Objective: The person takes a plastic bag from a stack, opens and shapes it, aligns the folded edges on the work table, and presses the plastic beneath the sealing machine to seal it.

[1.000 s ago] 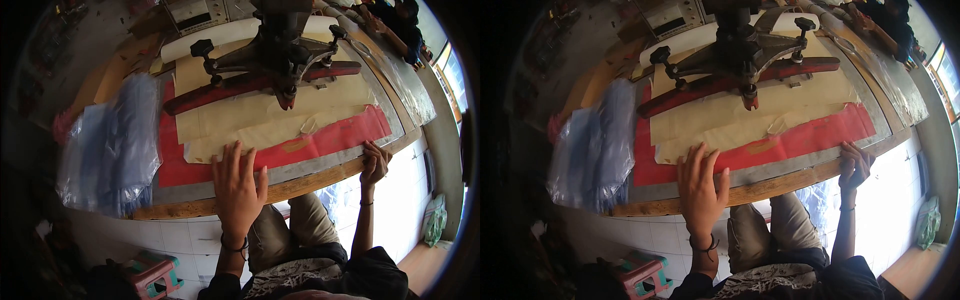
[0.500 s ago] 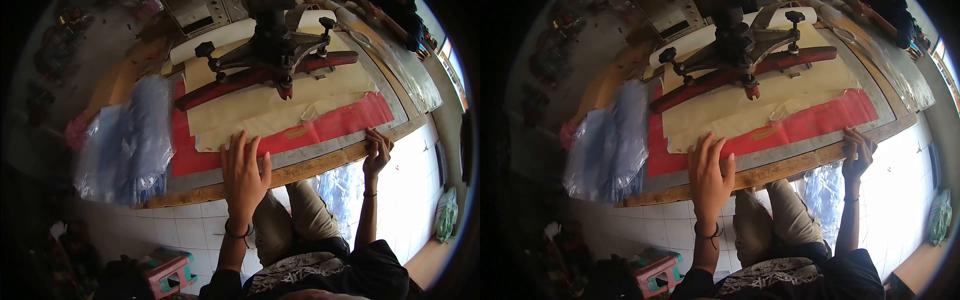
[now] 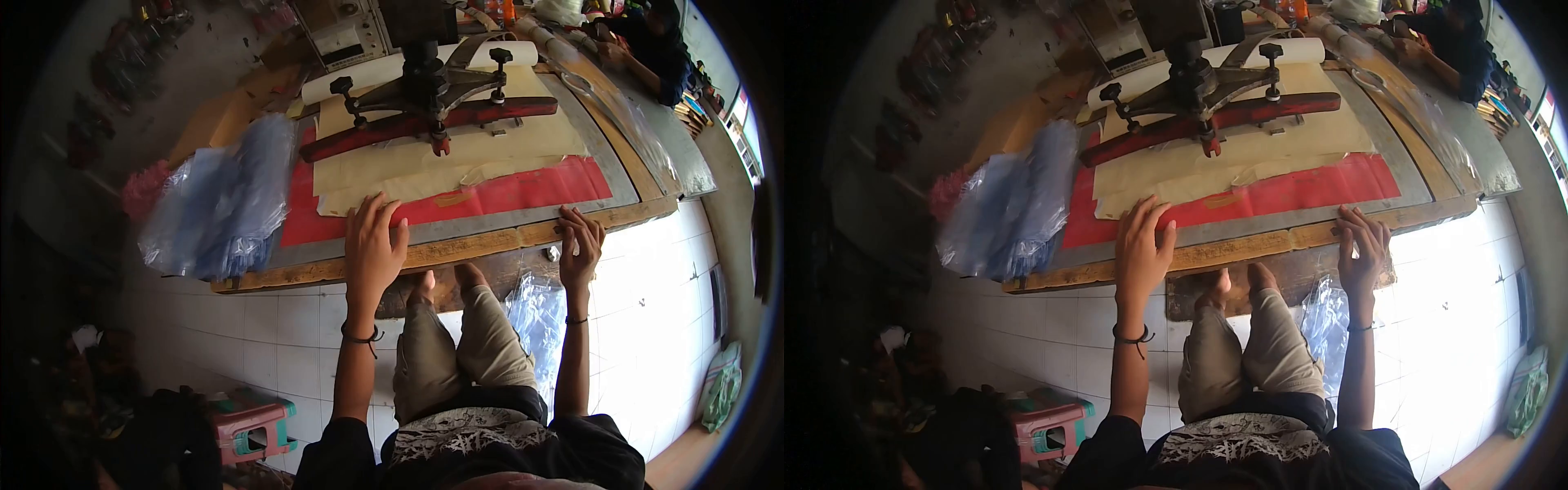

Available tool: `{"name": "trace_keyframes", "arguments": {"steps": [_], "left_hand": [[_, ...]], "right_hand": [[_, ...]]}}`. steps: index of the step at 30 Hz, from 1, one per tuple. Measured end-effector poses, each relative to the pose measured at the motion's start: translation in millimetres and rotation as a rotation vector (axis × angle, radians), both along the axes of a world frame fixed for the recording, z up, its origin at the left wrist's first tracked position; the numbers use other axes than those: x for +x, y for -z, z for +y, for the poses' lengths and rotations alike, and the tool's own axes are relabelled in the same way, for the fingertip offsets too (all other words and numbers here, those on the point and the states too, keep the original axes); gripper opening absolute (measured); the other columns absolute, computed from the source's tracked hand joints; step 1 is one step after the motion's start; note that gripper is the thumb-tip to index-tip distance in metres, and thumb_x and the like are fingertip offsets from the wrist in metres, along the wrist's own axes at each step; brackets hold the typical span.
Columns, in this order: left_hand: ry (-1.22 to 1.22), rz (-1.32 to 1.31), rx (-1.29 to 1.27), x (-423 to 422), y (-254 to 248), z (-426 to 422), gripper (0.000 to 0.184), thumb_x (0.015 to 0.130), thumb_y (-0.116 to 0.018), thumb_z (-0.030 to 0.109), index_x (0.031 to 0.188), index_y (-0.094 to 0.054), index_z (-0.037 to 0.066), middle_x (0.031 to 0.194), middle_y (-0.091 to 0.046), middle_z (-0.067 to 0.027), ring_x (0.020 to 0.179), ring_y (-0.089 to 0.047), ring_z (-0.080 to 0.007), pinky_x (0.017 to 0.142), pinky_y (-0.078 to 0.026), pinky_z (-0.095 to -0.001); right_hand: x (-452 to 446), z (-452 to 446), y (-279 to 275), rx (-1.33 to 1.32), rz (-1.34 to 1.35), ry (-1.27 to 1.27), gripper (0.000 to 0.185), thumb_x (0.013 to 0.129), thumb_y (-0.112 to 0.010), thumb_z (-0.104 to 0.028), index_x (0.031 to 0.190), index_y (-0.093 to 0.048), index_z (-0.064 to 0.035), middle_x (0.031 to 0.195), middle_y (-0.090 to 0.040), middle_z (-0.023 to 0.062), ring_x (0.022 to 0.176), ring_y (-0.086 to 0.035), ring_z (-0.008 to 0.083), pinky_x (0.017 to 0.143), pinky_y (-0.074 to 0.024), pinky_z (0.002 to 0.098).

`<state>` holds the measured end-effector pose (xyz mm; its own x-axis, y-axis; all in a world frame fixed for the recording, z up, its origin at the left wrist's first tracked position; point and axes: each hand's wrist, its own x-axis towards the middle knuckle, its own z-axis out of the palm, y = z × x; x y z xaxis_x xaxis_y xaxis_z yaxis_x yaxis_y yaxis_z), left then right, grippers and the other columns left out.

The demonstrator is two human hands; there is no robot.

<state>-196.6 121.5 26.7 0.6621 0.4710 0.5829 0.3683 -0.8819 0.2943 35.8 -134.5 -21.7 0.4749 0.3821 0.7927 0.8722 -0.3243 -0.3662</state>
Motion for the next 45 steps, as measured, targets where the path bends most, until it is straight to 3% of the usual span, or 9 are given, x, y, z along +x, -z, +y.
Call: {"name": "trace_keyframes", "arguments": {"steps": [19,21,27,31,33,35,36,39,45], "left_hand": [[0.014,-0.023,-0.032,-1,1,0,0.03,0.091,-0.062,0.02,0.118,-0.063,0.005,0.129,-0.059,-0.0143,0.123,-0.052,-0.0364,0.107,-0.037,-0.0513],[0.01,-0.002,-0.003,-2,1,1,0.03,0.092,-0.061,0.02,0.119,-0.063,0.006,0.13,-0.059,-0.014,0.123,-0.051,-0.0366,0.106,-0.04,-0.0472],[0.061,-0.013,0.021,-2,1,9,0.027,0.092,-0.06,0.02,0.114,-0.065,0.006,0.122,-0.062,-0.0135,0.112,-0.057,-0.0359,0.101,-0.042,-0.047],[0.085,0.278,-0.132,4,-29,33,0.028,0.094,-0.059,0.019,0.118,-0.064,0.007,0.117,-0.066,-0.0145,0.106,-0.061,-0.0347,0.091,-0.049,-0.0426],[0.067,0.308,-0.034,20,-36,47,0.032,0.094,-0.054,0.018,0.121,-0.061,0.002,0.11,-0.067,-0.0199,0.098,-0.065,-0.0367,0.084,-0.053,-0.0448],[0.034,0.363,-0.019,38,-33,65,0.035,0.094,-0.053,0.017,0.123,-0.059,-0.001,0.106,-0.068,-0.0234,0.093,-0.067,-0.0393,0.082,-0.054,-0.0471],[0.038,0.43,-0.009,46,-32,73,0.044,0.091,-0.052,0.017,0.13,-0.055,-0.004,0.094,-0.069,-0.0269,0.084,-0.068,-0.0422,0.079,-0.055,-0.0495],[0.006,0.499,0.009,64,-30,87,0.052,0.088,-0.052,0.019,0.135,-0.052,-0.002,0.082,-0.068,-0.0268,0.079,-0.068,-0.0426,0.077,-0.056,-0.0495],[-0.017,0.484,0.023,71,-24,90,0.056,0.086,-0.053,0.02,0.138,-0.052,0.002,0.079,-0.068,-0.0272,0.079,-0.069,-0.0414,0.077,-0.056,-0.0491]], "right_hand": [[-3,-3,-4,0.028,0.021,-0.019,0.011,0.093,-0.059,-0.007,0.092,-0.07,-0.0053,0.114,-0.072,0.0044,0.115,-0.062,0.0244,0.1,-0.0381,0.0398],[-5,-2,-3,0.021,0.024,-0.001,0.011,0.093,-0.059,-0.008,0.092,-0.07,-0.0053,0.115,-0.072,0.0044,0.116,-0.062,0.0246,0.101,-0.0379,0.0394],[5,-3,-14,0.025,0.185,0.034,0.015,0.096,-0.058,-0.012,0.092,-0.071,-0.0043,0.097,-0.073,0.0087,0.099,-0.064,0.0239,0.094,-0.0408,0.0393],[33,27,-65,-0.18,0.191,-0.072,0.022,0.097,-0.057,-0.019,0.11,-0.069,-0.0042,0.085,-0.07,0.012,0.082,-0.062,0.0274,0.079,-0.0475,0.0392],[50,54,-77,-0.362,0.137,-0.136,0.029,0.097,-0.056,-0.02,0.123,-0.063,-0.0079,0.087,-0.07,0.0157,0.082,-0.065,0.0336,0.073,-0.0496,0.0432],[67,84,-78,-0.536,0.136,-0.102,0.035,0.098,-0.053,-0.02,0.13,-0.058,-0.01,0.09,-0.07,0.019,0.085,-0.066,0.0368,0.076,-0.0505,0.0483],[74,95,-75,-0.619,0.134,-0.084,0.038,0.098,-0.051,-0.021,0.134,-0.056,-0.011,0.091,-0.07,0.0206,0.087,-0.067,0.0384,0.078,-0.0509,0.0509],[89,119,-72,-0.713,0.103,-0.006,0.043,0.097,-0.048,-0.021,0.14,-0.051,-0.0132,0.084,-0.069,0.0241,0.076,-0.066,0.0414,0.071,-0.0514,0.0528],[86,120,-77,-0.688,0.086,-0.037,0.04,0.096,-0.047,-0.02,0.133,-0.06,-0.0155,0.076,-0.066,0.0239,0.071,-0.066,0.0405,0.071,-0.0509,0.0515]]}}
